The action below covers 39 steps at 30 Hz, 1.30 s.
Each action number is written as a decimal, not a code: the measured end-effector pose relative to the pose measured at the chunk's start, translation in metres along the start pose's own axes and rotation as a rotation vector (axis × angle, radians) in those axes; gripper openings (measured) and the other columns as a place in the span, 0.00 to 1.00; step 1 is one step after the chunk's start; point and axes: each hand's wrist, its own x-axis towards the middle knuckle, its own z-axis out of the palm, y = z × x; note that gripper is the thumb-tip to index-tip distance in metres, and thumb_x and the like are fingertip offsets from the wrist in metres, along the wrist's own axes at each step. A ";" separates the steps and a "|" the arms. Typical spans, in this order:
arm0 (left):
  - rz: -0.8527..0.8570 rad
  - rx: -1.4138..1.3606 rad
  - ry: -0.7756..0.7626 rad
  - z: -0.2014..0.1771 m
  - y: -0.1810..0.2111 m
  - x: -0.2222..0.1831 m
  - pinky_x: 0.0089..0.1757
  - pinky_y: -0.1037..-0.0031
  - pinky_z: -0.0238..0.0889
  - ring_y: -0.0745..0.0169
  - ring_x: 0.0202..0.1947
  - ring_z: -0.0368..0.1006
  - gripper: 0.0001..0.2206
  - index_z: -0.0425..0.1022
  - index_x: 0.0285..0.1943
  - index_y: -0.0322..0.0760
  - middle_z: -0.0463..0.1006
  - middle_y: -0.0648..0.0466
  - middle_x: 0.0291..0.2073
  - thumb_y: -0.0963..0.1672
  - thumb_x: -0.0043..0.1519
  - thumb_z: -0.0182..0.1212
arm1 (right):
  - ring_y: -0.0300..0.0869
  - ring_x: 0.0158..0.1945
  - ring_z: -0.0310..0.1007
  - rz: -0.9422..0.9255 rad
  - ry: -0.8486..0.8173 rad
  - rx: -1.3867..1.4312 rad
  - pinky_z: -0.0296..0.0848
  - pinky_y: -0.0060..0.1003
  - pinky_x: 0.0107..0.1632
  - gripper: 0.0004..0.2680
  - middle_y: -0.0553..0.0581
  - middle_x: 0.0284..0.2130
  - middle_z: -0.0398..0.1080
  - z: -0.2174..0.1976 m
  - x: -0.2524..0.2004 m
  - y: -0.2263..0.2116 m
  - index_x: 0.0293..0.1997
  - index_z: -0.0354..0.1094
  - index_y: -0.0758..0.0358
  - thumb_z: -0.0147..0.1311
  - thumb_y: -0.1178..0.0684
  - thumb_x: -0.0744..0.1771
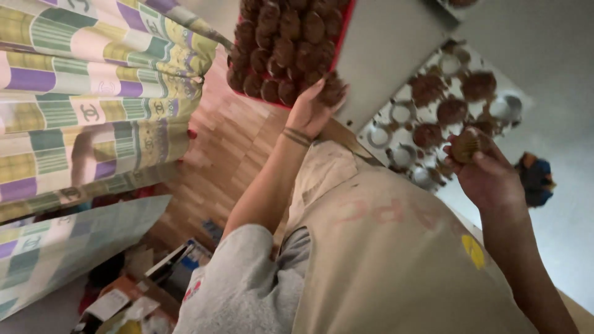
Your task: Organizing chocolate muffins by transferring them from a large tray into a muffin tin on a bakery work table.
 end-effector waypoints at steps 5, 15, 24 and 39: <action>0.097 0.069 0.027 -0.038 0.076 -0.008 0.64 0.54 0.62 0.50 0.54 0.71 0.19 0.67 0.57 0.31 0.76 0.48 0.47 0.39 0.60 0.69 | 0.42 0.58 0.70 -0.043 0.306 -0.631 0.71 0.37 0.61 0.19 0.55 0.54 0.70 0.066 0.070 0.039 0.64 0.65 0.57 0.59 0.60 0.64; -0.052 0.028 -0.092 -0.115 0.239 -0.003 0.63 0.56 0.68 0.47 0.62 0.74 0.18 0.72 0.64 0.40 0.74 0.47 0.63 0.50 0.70 0.59 | 0.63 0.51 0.70 -0.625 -0.117 -1.693 0.69 0.57 0.56 0.31 0.70 0.48 0.70 0.237 0.275 0.174 0.64 0.66 0.70 0.75 0.49 0.57; 0.038 0.187 -0.085 -0.100 0.289 -0.025 0.51 0.66 0.74 0.57 0.47 0.77 0.34 0.61 0.71 0.34 0.78 0.48 0.51 0.44 0.58 0.78 | 0.56 0.51 0.62 -0.639 -0.184 -2.159 0.62 0.54 0.60 0.22 0.61 0.49 0.63 0.306 0.358 0.203 0.55 0.68 0.64 0.74 0.46 0.62; 0.154 0.907 0.091 -0.072 0.298 0.095 0.62 0.70 0.66 0.57 0.62 0.71 0.33 0.59 0.72 0.33 0.72 0.46 0.64 0.43 0.58 0.71 | 0.59 0.52 0.65 -0.762 -0.049 -2.065 0.62 0.61 0.59 0.21 0.65 0.54 0.63 0.323 0.337 0.198 0.62 0.69 0.63 0.66 0.44 0.65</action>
